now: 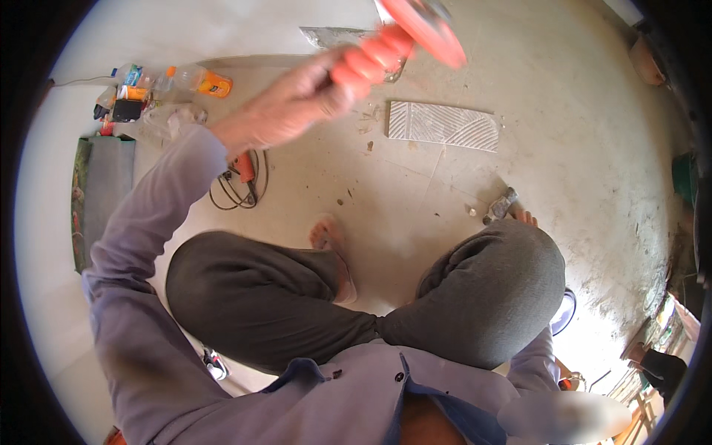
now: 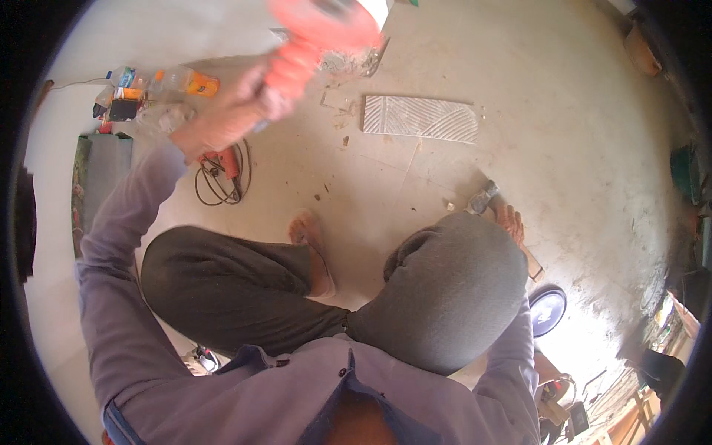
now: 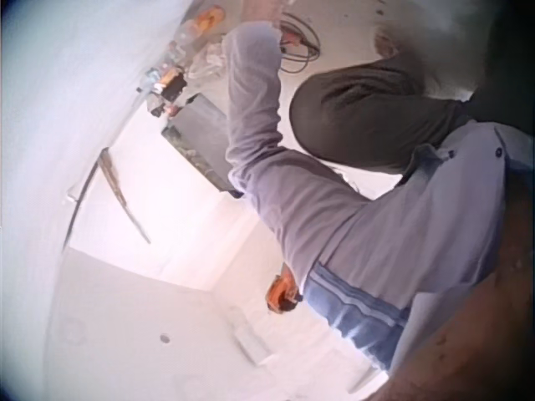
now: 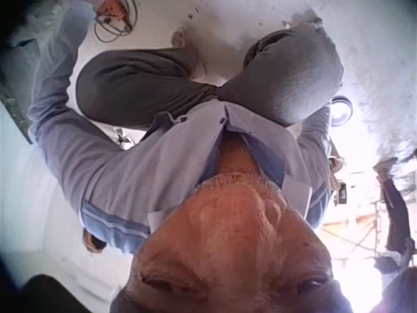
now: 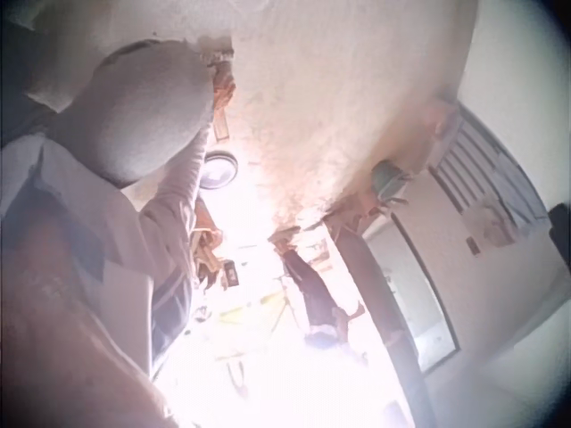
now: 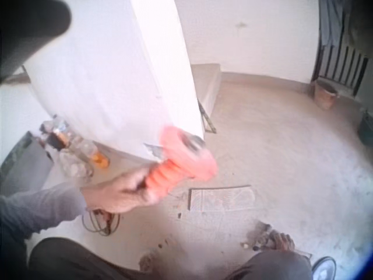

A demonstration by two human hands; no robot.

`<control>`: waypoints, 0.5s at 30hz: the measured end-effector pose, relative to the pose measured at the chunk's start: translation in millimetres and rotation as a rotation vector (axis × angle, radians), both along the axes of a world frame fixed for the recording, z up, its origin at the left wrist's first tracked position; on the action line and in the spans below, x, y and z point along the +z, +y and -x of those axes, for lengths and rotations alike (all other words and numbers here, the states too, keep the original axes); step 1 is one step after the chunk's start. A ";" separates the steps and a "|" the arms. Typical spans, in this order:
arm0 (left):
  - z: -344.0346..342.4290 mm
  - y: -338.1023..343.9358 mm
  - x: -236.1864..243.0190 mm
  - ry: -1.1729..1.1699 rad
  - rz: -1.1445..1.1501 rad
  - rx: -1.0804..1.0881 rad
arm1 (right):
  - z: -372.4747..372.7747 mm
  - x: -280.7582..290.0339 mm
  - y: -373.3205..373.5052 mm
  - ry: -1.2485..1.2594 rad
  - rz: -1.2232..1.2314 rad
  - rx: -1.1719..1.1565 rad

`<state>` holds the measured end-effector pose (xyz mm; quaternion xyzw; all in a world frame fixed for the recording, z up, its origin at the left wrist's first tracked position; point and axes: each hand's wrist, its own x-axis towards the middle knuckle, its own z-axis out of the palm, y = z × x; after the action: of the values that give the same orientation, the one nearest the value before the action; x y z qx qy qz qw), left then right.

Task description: The person sits on the floor and uses a hammer and chisel to chip away at a wall corner. They then pick up a rectangular tile, measure it against the wall, and attempt to fit it into the prepared space. The person repeatedly adjusts the tile and uses the chisel to refine the fit.

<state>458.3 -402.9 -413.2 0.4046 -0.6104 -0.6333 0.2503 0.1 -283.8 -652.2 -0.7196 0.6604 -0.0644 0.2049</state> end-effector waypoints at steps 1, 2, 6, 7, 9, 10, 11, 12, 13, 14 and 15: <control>-11.4 -0.7 10.2 0.043 0.018 0.106 | -3.1 -1.2 -4.7 -0.004 0.017 0.023; -18.0 -2.5 14.0 0.005 0.126 0.127 | -5.6 -1.0 -9.6 -0.005 0.034 0.044; -50.2 -12.8 -0.3 -0.203 0.381 0.231 | 11.6 2.2 -24.6 -0.176 -0.182 0.030; -54.1 -15.8 -22.0 -0.220 0.428 0.282 | 20.1 6.8 -30.2 -0.327 -0.134 0.094; -68.7 -22.0 -65.1 -0.176 0.413 0.389 | -24.3 88.7 -34.9 -0.719 -0.316 -0.253; -73.5 -30.0 -87.6 -0.097 0.360 0.430 | -35.9 127.9 -49.6 -0.616 -0.353 -0.146; -64.5 -50.8 -112.1 0.048 0.316 0.446 | -12.1 153.4 -59.7 -0.428 -0.255 -0.043; -69.6 -56.2 -122.7 -0.015 0.349 0.428 | -43.2 193.8 -70.6 -0.416 -0.313 -0.035; -74.0 -61.9 -130.3 -0.064 0.388 0.409 | -64.2 220.2 -83.5 -0.475 -0.247 0.095; -77.9 -69.1 -139.4 -0.105 0.429 0.389 | -76.7 242.7 -100.4 -0.495 -0.287 0.248; -86.2 -76.6 -154.0 -0.132 0.463 0.436 | -96.6 258.1 -113.5 -0.333 -0.185 0.446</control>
<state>544.5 -479.5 -567.2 0.4984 -0.6522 -0.3815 0.4251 96.7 -397.3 -394.0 -0.8049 0.4462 -0.0746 0.3842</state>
